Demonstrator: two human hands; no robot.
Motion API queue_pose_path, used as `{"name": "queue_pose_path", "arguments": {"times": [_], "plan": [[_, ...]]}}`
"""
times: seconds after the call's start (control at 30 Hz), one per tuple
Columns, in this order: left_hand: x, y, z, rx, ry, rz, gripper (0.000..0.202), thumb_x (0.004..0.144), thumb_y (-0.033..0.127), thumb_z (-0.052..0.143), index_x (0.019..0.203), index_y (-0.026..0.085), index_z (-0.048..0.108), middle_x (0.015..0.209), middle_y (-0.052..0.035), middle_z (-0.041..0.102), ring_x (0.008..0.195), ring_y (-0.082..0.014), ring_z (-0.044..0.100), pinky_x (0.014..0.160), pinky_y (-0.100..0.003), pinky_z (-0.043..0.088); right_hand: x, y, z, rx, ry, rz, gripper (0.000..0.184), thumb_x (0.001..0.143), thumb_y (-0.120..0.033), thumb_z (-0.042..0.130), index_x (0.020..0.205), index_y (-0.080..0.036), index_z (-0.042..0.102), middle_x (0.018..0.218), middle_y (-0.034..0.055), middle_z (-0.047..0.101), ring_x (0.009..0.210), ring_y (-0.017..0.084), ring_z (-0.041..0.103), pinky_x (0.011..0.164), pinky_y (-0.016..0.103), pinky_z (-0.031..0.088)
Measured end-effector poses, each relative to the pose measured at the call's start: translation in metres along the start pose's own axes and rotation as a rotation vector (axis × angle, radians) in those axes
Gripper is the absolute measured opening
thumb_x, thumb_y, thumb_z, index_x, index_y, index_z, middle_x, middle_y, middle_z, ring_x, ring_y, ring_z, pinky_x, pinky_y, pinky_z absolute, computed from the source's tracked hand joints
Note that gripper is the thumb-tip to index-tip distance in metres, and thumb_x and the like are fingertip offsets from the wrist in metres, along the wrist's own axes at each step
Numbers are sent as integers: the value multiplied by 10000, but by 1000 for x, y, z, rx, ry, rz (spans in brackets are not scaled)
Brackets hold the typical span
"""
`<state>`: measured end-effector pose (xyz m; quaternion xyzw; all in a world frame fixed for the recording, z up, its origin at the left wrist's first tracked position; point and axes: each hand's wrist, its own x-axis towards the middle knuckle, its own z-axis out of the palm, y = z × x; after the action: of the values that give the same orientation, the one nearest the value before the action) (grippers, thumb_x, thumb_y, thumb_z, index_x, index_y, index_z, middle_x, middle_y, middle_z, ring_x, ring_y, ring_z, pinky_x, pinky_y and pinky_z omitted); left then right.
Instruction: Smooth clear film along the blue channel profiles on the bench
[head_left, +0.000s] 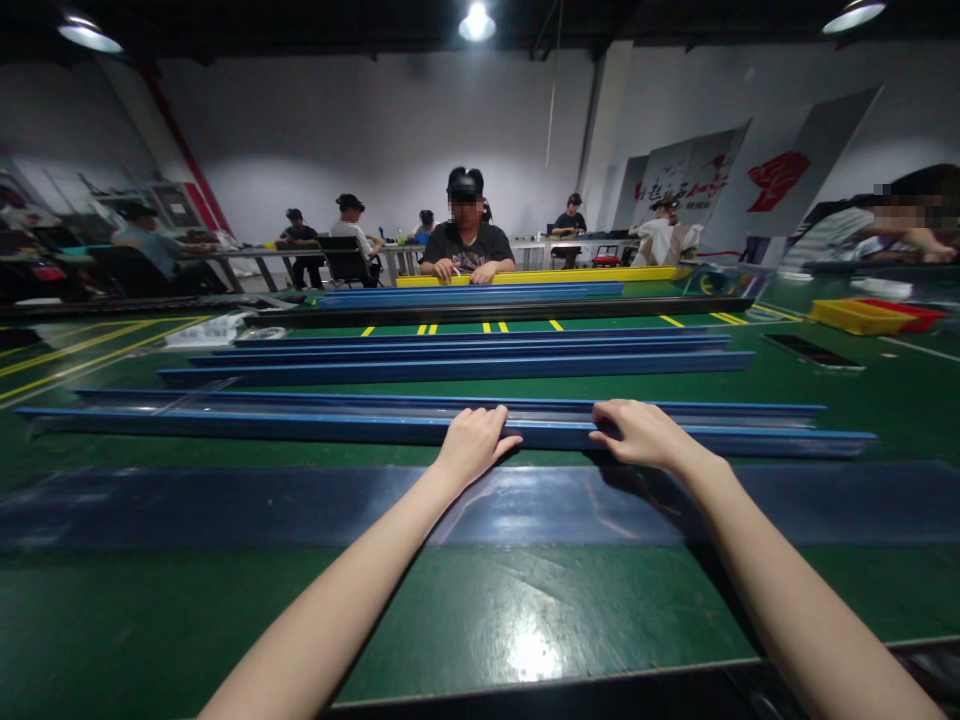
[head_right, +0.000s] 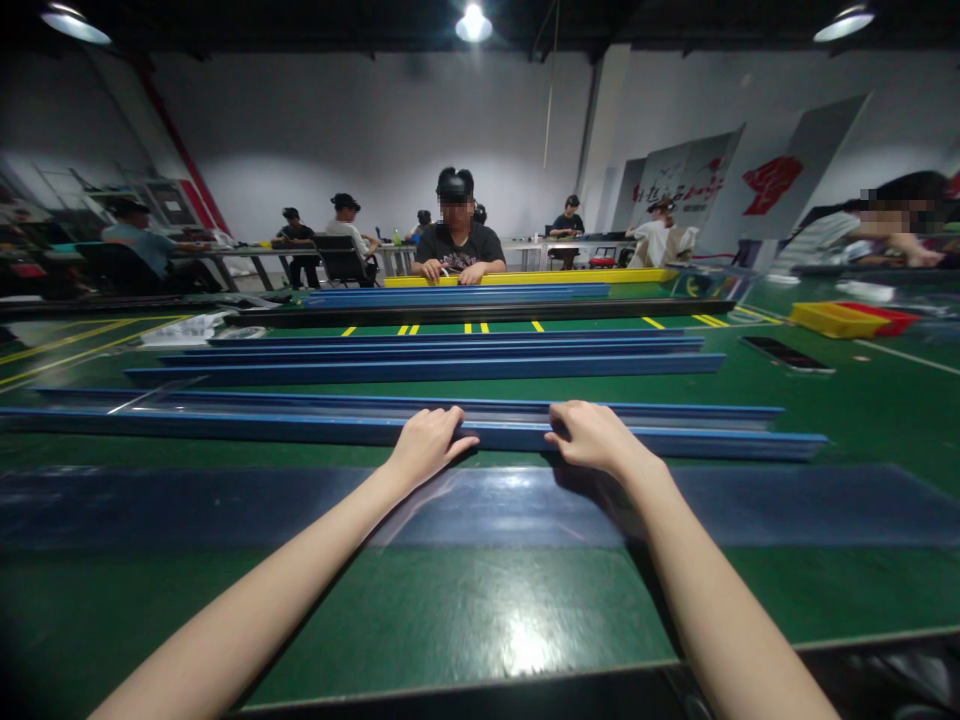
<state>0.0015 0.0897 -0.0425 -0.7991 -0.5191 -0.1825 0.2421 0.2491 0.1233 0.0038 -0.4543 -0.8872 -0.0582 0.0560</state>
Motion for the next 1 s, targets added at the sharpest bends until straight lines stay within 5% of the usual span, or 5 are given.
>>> {"name": "queue_pose_path", "arguments": {"times": [0.47, 0.83, 1.0], "plan": [[0, 0, 1, 9, 9, -16, 334, 811, 499, 458, 787, 168, 501, 718, -30, 612, 691, -181, 555, 626, -286, 319, 1, 0, -2, 22, -2, -3, 102, 752, -277, 456, 687, -201, 475, 728, 50, 600, 670, 167, 533, 554, 237, 299], [-1, 1, -1, 21, 38, -23, 357, 802, 517, 456, 788, 164, 509, 760, -41, 610, 733, -192, 538, 652, -303, 313, 4, -9, 7, -47, 26, -18, 381, 835, -511, 328, 819, -184, 523, 848, 93, 620, 769, 205, 566, 632, 268, 346], [-1, 1, -1, 12, 24, -27, 358, 805, 517, 449, 800, 165, 514, 760, -46, 605, 738, -196, 536, 656, -307, 317, 9, -19, 15, -17, 103, -95, 338, 851, -459, 341, 854, -165, 506, 845, 102, 589, 790, 205, 536, 682, 280, 360]]}}
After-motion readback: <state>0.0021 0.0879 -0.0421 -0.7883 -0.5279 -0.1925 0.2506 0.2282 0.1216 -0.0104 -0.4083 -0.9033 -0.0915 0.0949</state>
